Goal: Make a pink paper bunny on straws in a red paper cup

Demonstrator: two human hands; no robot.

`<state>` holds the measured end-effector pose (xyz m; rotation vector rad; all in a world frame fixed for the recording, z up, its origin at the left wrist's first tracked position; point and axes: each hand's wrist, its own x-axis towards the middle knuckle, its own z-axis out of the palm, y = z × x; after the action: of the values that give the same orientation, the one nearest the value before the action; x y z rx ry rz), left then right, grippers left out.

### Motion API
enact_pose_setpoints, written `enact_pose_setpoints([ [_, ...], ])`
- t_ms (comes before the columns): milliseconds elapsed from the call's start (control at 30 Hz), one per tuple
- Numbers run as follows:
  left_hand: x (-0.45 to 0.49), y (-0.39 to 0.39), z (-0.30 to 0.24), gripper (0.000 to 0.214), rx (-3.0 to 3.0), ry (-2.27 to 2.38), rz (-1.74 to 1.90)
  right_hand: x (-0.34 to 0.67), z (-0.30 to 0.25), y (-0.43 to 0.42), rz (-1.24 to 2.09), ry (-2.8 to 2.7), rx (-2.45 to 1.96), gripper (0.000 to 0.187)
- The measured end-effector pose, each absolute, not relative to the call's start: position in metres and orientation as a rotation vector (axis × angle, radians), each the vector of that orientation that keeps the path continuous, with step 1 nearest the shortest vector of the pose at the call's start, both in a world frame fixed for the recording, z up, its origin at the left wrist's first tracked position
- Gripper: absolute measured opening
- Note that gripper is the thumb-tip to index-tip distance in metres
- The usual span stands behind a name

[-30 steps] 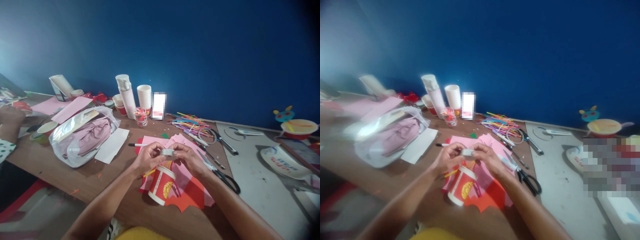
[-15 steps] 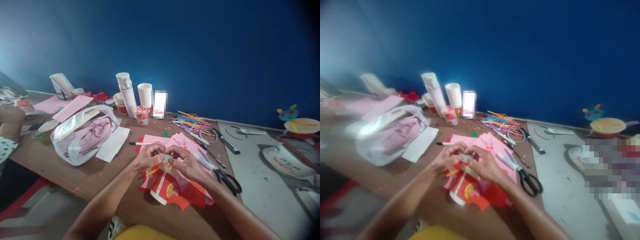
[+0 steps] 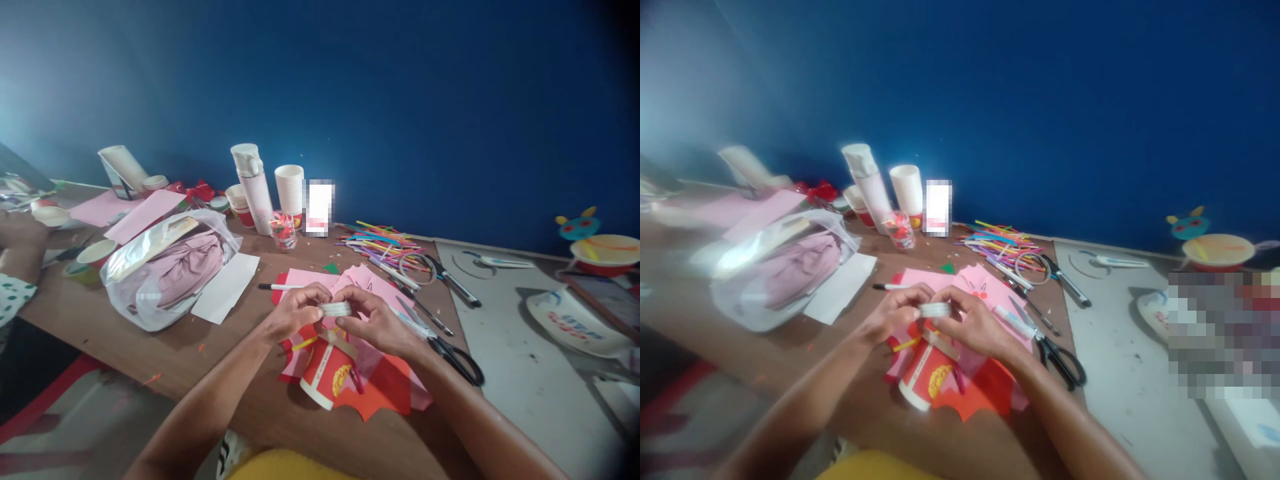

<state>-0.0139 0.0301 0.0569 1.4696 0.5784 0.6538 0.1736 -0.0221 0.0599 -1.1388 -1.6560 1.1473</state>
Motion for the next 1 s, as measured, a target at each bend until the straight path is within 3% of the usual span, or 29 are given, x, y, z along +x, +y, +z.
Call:
enact_pose_setpoints([
  [467,-0.008,0.025,0.054,0.008,1.384,0.670,0.608,0.172,0.052,-0.023,0.942,-1.846,-1.047,0.021],
  [1000,-0.006,0.023,0.057,0.017,1.446,0.693,0.631,0.169,0.047,-0.021,0.867,-1.805,-1.029,0.017],
])
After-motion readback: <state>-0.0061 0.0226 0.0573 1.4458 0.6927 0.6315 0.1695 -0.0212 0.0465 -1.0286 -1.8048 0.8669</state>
